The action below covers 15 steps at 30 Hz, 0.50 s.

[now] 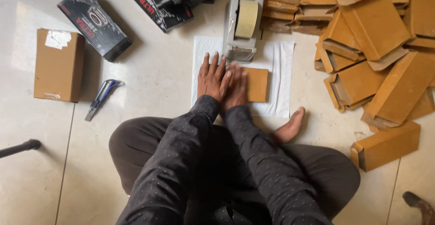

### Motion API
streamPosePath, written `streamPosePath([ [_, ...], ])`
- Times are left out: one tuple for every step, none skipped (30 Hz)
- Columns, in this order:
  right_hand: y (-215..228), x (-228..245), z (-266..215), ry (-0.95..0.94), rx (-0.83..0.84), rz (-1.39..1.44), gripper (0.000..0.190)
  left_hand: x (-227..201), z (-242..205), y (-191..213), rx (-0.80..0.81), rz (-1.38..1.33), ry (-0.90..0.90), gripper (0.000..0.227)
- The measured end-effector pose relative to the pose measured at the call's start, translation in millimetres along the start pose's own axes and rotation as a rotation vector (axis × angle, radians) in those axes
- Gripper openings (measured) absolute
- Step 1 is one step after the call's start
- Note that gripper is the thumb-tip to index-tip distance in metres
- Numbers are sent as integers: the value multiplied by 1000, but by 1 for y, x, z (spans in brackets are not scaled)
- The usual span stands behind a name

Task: The person sits on the floor and packs smartwatches into retail boxes, then places them into brown shipping envelopes. They attach labels to the envelopes and seal them with tape. The person repeats this process for multiple units.

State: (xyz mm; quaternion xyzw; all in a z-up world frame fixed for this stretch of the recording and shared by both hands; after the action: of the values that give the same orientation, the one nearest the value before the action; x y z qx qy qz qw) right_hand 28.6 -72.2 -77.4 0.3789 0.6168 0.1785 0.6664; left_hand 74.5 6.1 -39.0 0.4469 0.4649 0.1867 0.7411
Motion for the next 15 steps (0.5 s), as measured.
streamPosePath([
  [14,3,-1,19,-59,209,97,2,3,3,-18,-35,-5,61],
  [27,2,-1,37,-120,417,98,3,8,6,-36,-71,-9,63],
  [37,-5,-9,64,-171,627,98,0,9,7,-8,-40,-43,69],
  [29,-13,-3,83,-104,589,105,-2,13,10,20,-9,-77,76],
  [14,-30,0,108,-19,551,112,-7,5,12,63,14,-103,83],
  [-1,-47,-4,134,66,512,118,-9,-7,13,148,12,-92,101],
  [-13,-69,4,118,141,614,124,-11,0,16,208,19,-98,120],
  [-25,-92,11,101,215,716,131,-15,6,19,267,26,-105,139],
  [-30,-106,18,85,282,821,137,-17,10,25,334,117,-120,143],
  [-27,-116,24,108,249,878,136,-20,12,31,400,208,-132,147],
  [-26,-122,20,135,228,931,136,-24,8,31,476,292,-138,152],
  [-24,-126,17,162,207,984,137,-29,5,32,514,281,-138,150],
  [-22,-127,16,171,192,985,135,-31,6,33,550,275,-141,147],
  [-21,-128,16,181,176,986,133,-32,6,32,586,269,-145,145],
  [-19,-130,16,195,162,986,131,-35,9,35,557,229,-179,138],
])
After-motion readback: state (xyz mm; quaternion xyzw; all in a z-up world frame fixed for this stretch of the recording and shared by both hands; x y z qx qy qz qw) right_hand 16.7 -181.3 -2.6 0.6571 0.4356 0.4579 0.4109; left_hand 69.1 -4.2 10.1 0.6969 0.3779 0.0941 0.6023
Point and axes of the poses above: each hand's wrist, its own z-axis towards the middle knuckle, its own y-axis out of the back of the hand, x = y × z, the point moved 8 cm from there along z, towards the middle knuckle, and after that the axes turned 14 degrees about -y, right-handed, at the moved point
